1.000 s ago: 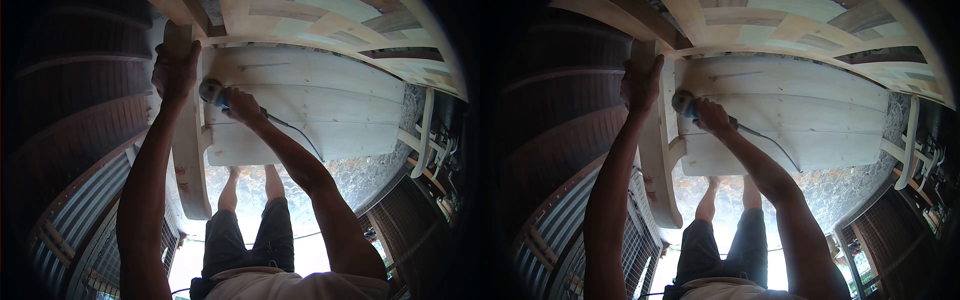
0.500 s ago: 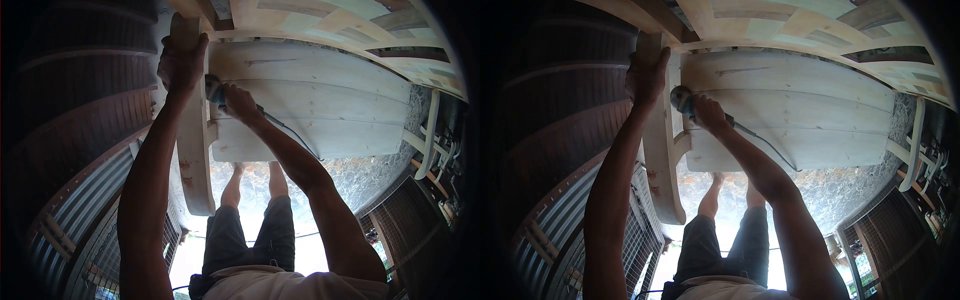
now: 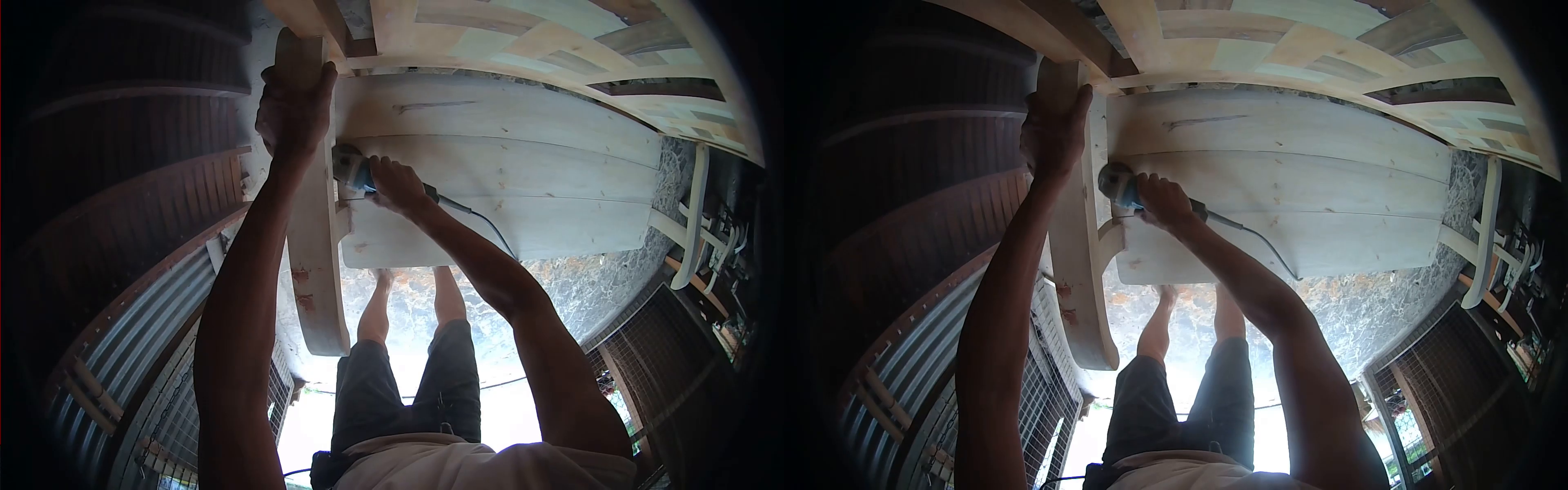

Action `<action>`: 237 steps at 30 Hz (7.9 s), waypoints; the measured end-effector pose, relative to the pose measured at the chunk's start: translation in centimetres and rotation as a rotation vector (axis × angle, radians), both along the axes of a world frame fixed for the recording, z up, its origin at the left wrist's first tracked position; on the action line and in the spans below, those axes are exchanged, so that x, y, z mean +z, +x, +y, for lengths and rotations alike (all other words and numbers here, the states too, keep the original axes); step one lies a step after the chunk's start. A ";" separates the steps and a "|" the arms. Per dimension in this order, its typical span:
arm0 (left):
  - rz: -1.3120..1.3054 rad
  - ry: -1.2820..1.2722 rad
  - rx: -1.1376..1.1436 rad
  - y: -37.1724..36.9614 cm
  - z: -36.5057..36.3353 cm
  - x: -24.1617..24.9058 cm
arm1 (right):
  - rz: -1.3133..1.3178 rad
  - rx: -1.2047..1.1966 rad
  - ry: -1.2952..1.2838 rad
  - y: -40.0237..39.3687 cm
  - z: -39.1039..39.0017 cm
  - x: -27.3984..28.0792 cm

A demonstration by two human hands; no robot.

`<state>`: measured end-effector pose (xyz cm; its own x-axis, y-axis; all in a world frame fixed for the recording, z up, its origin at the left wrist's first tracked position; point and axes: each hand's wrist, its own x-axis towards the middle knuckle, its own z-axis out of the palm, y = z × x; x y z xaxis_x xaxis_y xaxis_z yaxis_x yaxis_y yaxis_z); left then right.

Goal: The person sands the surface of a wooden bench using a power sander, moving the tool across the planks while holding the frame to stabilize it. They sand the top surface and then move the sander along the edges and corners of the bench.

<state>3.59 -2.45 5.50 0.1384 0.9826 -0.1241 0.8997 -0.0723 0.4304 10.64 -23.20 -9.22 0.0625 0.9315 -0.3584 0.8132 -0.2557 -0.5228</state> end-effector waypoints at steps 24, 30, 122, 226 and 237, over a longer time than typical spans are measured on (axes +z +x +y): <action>0.006 0.046 -0.008 0.1 0.0 -0.5 | 0.013 -0.499 -0.064 7.4 -1.4 0.3; 0.019 0.065 -0.020 -0.4 0.0 -0.5 | 0.003 -0.219 0.050 0.4 3.8 -1.1; -0.114 0.106 0.001 0.2 -0.1 -1.3 | -0.030 -0.223 0.059 6.2 0.1 -0.9; 0.354 0.518 -0.592 -3.5 1.5 -4.9 | 0.019 -0.404 -0.053 9.0 -2.4 0.3; 0.403 0.380 -0.481 -2.2 0.4 -3.4 | -0.074 -0.859 -0.163 20.6 -9.4 1.9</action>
